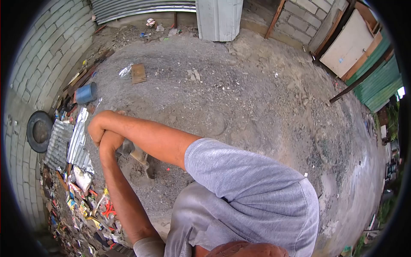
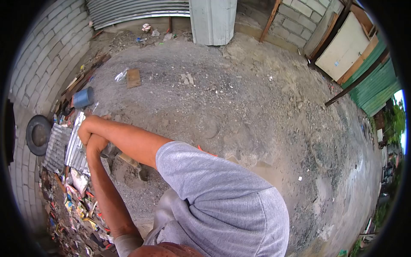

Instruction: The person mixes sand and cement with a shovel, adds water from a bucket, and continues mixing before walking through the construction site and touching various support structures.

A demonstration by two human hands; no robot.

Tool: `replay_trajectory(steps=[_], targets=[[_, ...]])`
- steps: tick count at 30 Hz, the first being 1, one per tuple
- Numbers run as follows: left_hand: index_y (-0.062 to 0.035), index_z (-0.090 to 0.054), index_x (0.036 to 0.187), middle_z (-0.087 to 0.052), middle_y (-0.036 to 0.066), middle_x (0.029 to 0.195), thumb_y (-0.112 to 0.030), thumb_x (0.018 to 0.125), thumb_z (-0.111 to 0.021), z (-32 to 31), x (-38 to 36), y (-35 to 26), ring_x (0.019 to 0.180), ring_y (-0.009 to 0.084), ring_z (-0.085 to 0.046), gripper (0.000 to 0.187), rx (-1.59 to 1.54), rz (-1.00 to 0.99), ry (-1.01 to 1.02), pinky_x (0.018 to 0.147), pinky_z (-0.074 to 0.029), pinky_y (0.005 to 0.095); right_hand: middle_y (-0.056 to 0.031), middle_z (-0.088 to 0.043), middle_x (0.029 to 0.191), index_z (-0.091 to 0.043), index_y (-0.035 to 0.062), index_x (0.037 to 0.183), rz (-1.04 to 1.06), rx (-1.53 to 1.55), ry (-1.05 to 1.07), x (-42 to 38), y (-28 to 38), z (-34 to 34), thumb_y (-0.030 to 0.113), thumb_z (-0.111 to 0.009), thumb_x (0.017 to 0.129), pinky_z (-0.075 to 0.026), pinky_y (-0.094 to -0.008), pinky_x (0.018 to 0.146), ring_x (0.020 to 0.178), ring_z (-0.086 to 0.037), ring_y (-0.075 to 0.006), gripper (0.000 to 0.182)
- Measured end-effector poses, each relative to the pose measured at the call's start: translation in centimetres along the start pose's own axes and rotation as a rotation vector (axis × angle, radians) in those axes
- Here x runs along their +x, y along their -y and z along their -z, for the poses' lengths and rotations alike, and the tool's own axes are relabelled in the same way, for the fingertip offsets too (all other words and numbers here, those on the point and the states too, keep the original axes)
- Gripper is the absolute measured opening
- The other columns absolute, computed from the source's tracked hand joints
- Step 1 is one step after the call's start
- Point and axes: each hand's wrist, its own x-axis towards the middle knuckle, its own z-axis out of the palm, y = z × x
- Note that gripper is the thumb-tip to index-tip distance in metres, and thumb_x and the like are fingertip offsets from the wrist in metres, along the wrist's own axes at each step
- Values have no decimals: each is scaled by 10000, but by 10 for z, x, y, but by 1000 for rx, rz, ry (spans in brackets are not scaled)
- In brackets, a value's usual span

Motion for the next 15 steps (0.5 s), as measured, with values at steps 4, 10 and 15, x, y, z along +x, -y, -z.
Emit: replay_trajectory(steps=[4,10,15], targets=[[-69,-603,1227,-575,130,1307,-203,874,-553,2,-6,3,1245,281,-504,381,-10,0,-5,1024,-380,370,-138,-707,951,-732,37,933,5,-7,12,3,7,-1,242,-659,755,-524,-401,697,819,-665,-263,281],[-68,-606,1223,-576,129,1305,-204,871,-558,3,-11,-1,1244,280,-505,380,-52,-25,-14,1023,-381,370,-133,-704,971,-724,39,972,-33,-12,52,5,11,-14,227,-648,774,-530,-393,695,832,-666,-257,284],[-67,-607,1221,-577,129,1304,-205,869,-563,10,-19,-5,1242,278,-506,380,-102,-18,-35,1022,-381,369,-142,-710,855,-732,39,834,-28,1,20,16,10,0,253,-672,715,-517,-402,664,751,-661,-273,252]])
